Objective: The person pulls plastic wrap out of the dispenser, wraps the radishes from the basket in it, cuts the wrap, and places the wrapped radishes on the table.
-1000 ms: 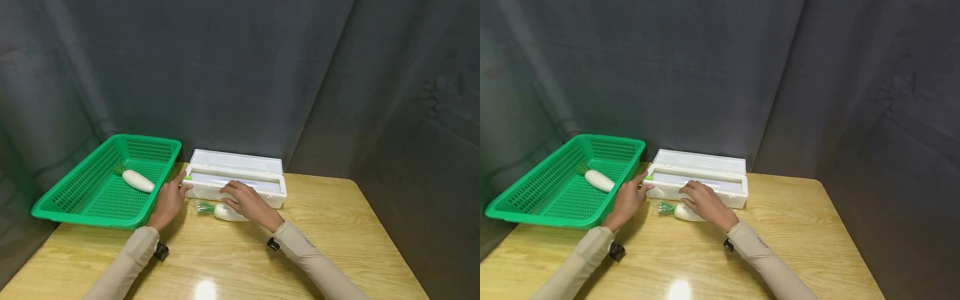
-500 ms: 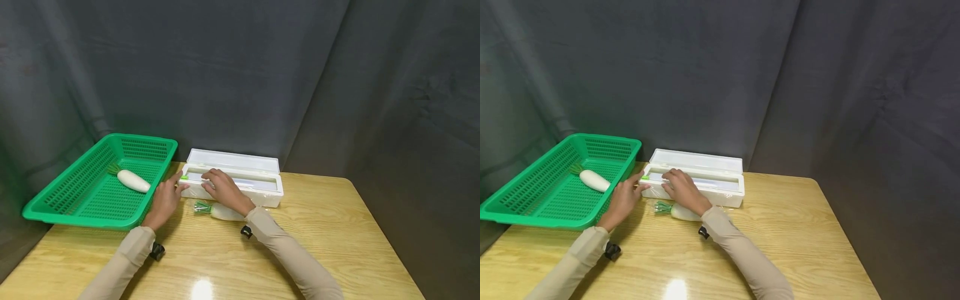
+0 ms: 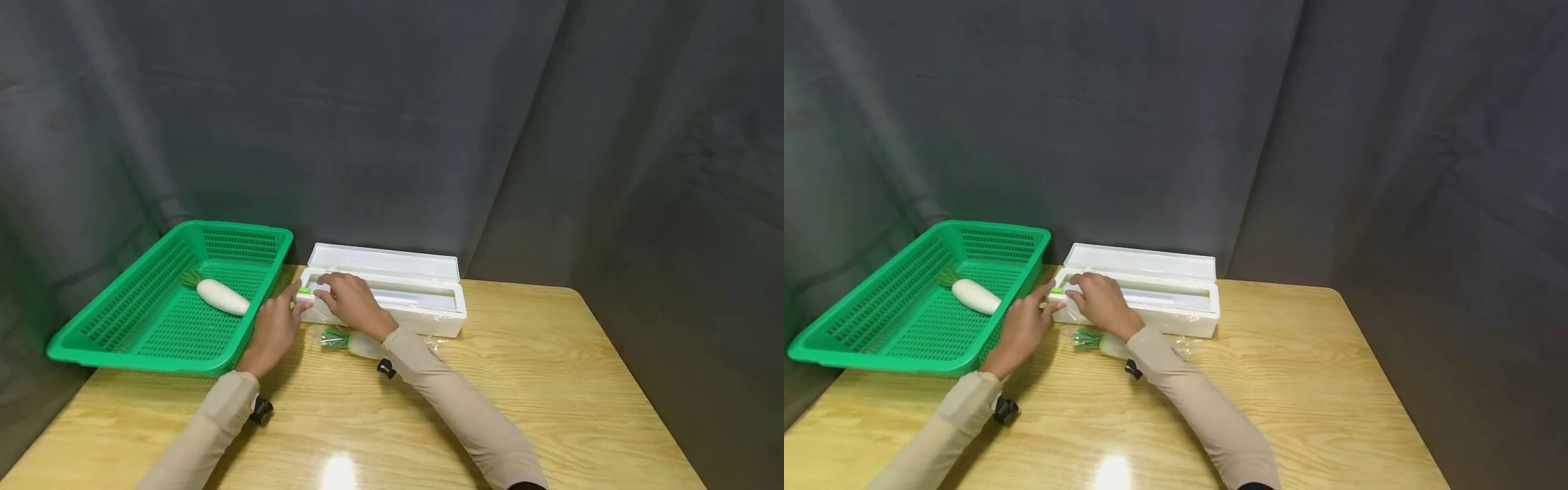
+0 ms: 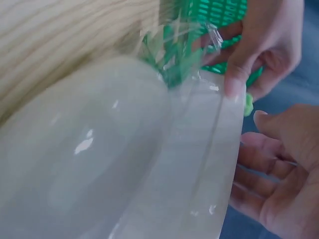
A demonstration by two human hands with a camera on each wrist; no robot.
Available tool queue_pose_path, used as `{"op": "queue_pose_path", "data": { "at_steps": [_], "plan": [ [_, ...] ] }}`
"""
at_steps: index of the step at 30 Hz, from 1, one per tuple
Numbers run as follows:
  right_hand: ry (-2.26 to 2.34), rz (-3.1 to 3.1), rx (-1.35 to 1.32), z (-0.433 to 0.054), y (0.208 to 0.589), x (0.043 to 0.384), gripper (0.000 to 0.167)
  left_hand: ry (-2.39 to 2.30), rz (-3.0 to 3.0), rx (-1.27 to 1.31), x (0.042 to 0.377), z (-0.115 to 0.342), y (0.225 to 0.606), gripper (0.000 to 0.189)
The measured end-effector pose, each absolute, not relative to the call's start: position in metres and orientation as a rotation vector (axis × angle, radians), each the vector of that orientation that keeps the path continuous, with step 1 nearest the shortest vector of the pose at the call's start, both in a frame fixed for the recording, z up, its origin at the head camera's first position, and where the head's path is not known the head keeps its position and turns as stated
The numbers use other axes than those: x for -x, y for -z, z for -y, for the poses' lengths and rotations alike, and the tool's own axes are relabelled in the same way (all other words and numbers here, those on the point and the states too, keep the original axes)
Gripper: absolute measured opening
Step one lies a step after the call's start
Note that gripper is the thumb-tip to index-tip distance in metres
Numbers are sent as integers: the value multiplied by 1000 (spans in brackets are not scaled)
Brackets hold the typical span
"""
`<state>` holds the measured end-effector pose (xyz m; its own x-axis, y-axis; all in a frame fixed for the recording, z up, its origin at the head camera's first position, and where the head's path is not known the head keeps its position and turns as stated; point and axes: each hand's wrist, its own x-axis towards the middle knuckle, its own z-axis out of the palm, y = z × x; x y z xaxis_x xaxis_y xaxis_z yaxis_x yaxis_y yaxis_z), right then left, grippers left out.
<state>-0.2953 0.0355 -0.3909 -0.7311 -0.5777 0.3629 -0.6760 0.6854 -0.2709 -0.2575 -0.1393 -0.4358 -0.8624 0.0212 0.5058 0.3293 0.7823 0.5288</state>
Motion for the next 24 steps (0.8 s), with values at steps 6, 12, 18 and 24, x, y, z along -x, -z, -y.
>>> {"op": "queue_pose_path", "data": {
  "at_steps": [6, 12, 18, 24],
  "plan": [
    [-299, 2634, -965, -19, 388, 297, 31, 817, 2492, 282, 256, 140, 434, 52],
    [-183, 2672, -998, -14, 383, 295, 26, 794, 2484, 280, 254, 140, 436, 50],
    [-148, 2677, -1024, -10, 382, 294, 19, 775, 2480, 258, 254, 139, 436, 49],
    [-182, 2682, -1033, -8, 383, 295, 22, 780, 2497, 269, 252, 139, 435, 48]
  ]
}}
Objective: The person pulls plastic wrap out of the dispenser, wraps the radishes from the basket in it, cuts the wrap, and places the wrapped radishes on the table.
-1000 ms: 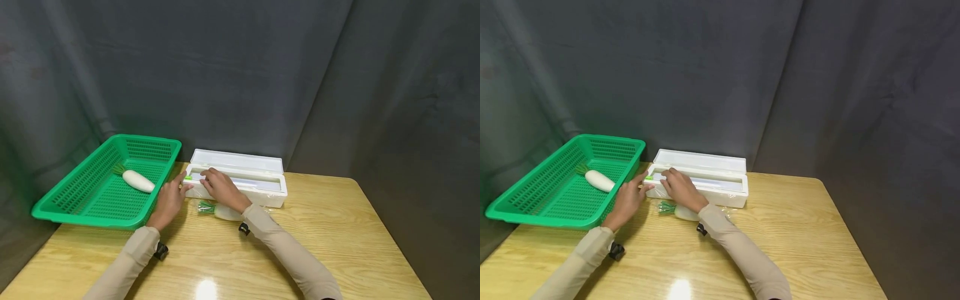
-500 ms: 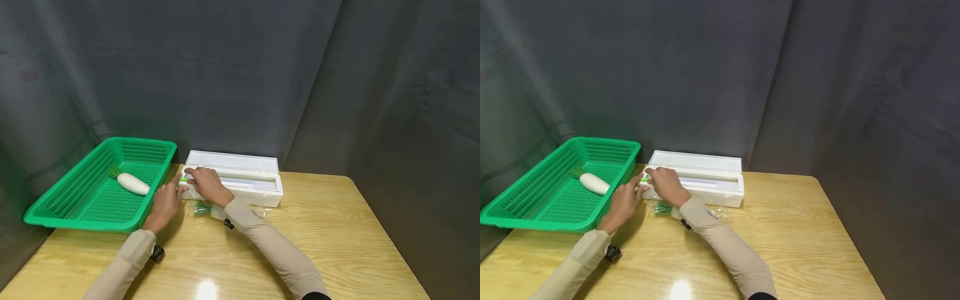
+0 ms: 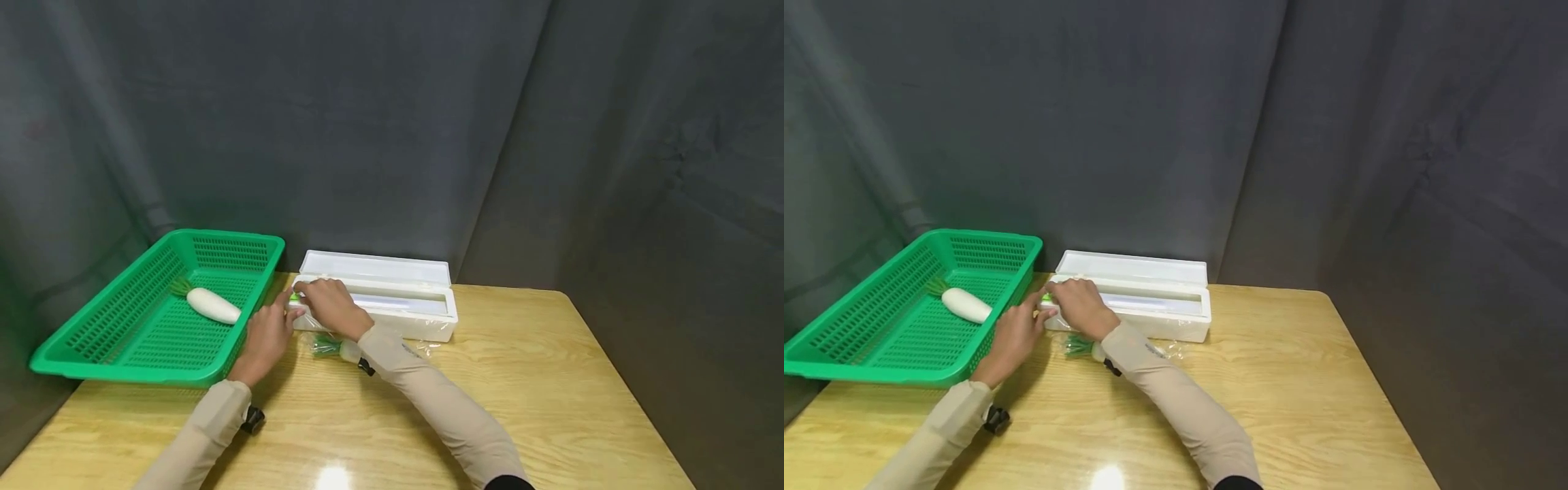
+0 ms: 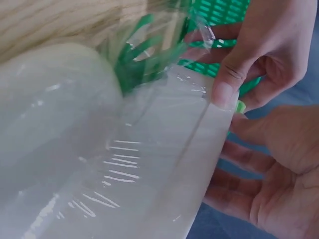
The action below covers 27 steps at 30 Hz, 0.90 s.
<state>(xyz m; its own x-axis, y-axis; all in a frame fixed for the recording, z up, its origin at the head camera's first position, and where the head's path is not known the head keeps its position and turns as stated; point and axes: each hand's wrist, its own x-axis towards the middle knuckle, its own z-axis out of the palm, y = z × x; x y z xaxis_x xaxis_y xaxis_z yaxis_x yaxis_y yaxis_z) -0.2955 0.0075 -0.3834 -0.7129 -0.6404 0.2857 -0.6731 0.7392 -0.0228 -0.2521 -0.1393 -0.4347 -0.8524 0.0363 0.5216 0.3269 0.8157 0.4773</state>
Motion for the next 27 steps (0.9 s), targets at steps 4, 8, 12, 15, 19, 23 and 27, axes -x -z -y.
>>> {"op": "queue_pose_path", "data": {
  "at_steps": [4, 8, 12, 15, 19, 23, 27],
  "plan": [
    [-245, 2692, -1079, -5, 385, 295, 25, 776, 2493, 252, 251, 139, 436, 45],
    [-298, 2634, -1116, -1, 387, 295, 20, 759, 2495, 238, 251, 142, 435, 42],
    [-369, 2601, -1090, -6, 391, 299, 17, 778, 2492, 259, 252, 139, 437, 45],
    [-376, 2582, -1096, -9, 393, 300, 16, 786, 2489, 266, 251, 137, 439, 46],
    [-304, 2564, -1113, -12, 394, 300, 16, 771, 2491, 272, 251, 135, 441, 45],
    [-241, 2560, -1100, -17, 393, 301, 19, 741, 2460, 287, 252, 135, 441, 45],
    [-206, 2532, -1124, -25, 390, 301, 23, 728, 2443, 289, 253, 136, 439, 46]
  ]
}}
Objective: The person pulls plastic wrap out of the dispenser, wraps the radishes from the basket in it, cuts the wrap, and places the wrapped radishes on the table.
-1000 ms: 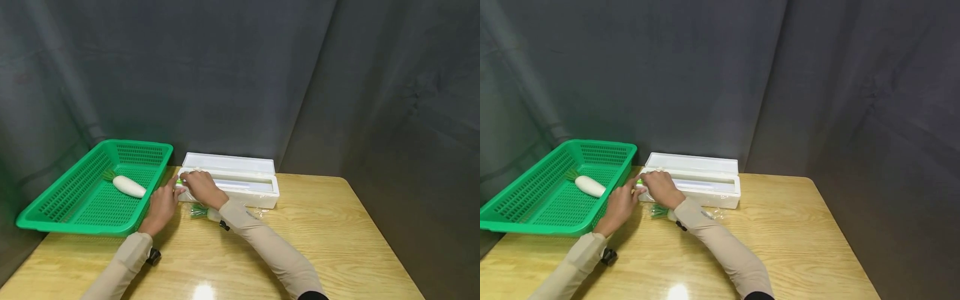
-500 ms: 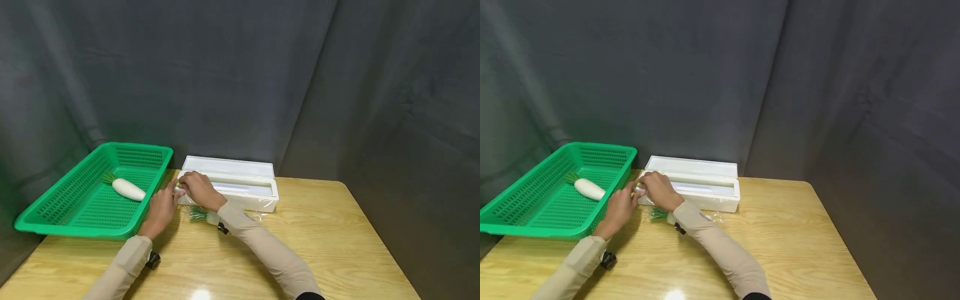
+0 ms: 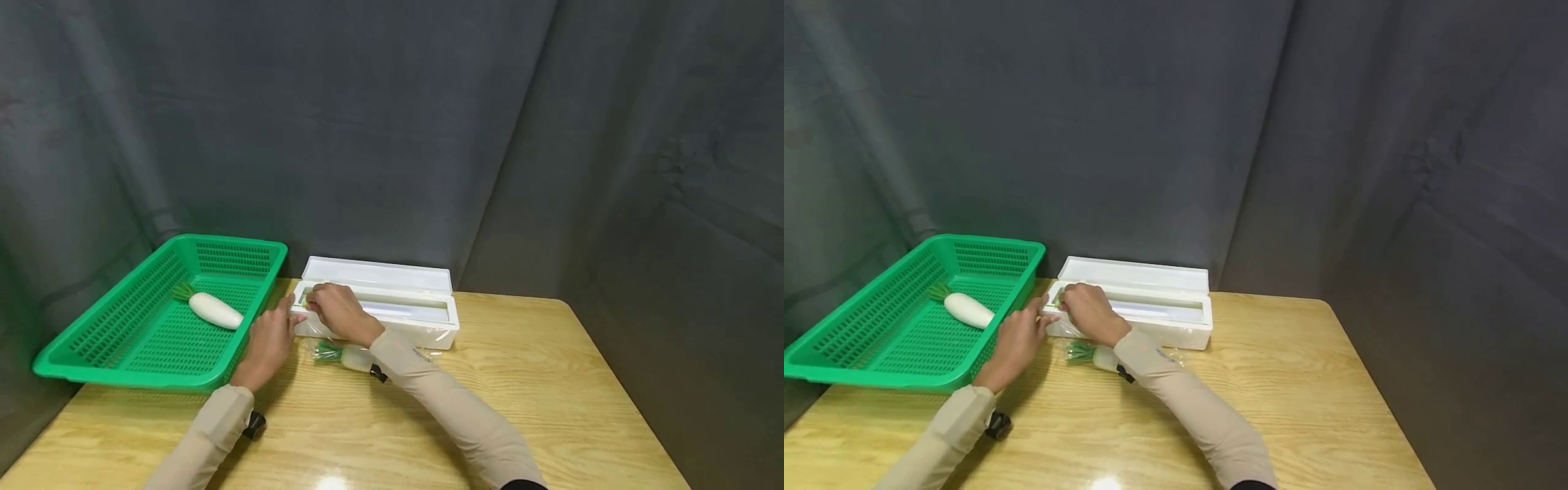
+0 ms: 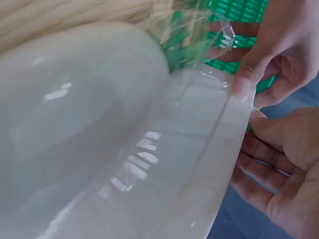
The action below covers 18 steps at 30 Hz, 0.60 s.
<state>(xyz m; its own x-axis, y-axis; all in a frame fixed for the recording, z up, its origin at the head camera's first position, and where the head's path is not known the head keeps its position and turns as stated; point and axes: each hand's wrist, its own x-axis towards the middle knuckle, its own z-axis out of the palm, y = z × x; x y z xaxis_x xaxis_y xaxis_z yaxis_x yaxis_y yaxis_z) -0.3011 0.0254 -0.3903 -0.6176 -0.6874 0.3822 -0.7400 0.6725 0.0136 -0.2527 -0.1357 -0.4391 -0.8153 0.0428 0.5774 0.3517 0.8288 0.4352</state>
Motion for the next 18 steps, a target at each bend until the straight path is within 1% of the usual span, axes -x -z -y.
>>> {"op": "queue_pose_path", "data": {
  "at_steps": [10, 18],
  "plan": [
    [-332, 2441, -1186, -83, 389, 295, 24, 735, 2455, 319, 254, 139, 432, 48],
    [-357, 2449, -1190, -116, 393, 285, 17, 731, 2467, 314, 252, 137, 436, 45]
  ]
}}
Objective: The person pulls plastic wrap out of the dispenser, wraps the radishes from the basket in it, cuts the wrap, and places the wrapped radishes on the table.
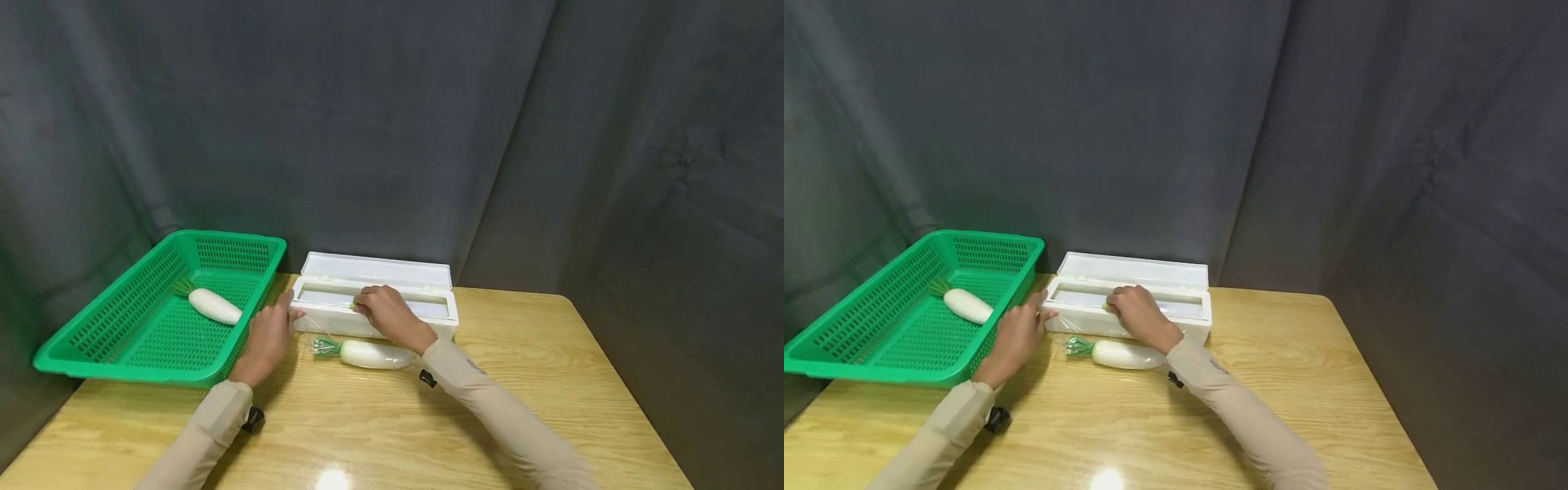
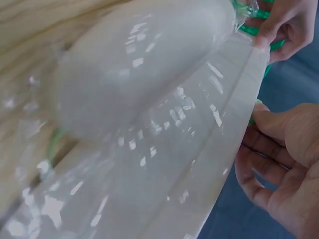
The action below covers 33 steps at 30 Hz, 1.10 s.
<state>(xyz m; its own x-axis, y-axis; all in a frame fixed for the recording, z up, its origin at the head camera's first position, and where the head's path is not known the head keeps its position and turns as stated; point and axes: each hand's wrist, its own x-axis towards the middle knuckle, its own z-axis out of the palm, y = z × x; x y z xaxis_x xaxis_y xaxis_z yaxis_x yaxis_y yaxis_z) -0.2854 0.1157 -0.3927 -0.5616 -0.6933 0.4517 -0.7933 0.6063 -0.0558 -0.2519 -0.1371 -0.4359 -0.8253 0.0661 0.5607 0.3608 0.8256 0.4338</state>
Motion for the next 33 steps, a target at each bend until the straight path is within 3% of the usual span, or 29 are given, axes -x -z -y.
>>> {"op": "queue_pose_path", "data": {
  "at_steps": [33],
  "plan": [
    [-300, 2263, -1095, -224, 413, 265, 4, 777, 2438, 380, 254, 139, 440, 43]
  ]
}}
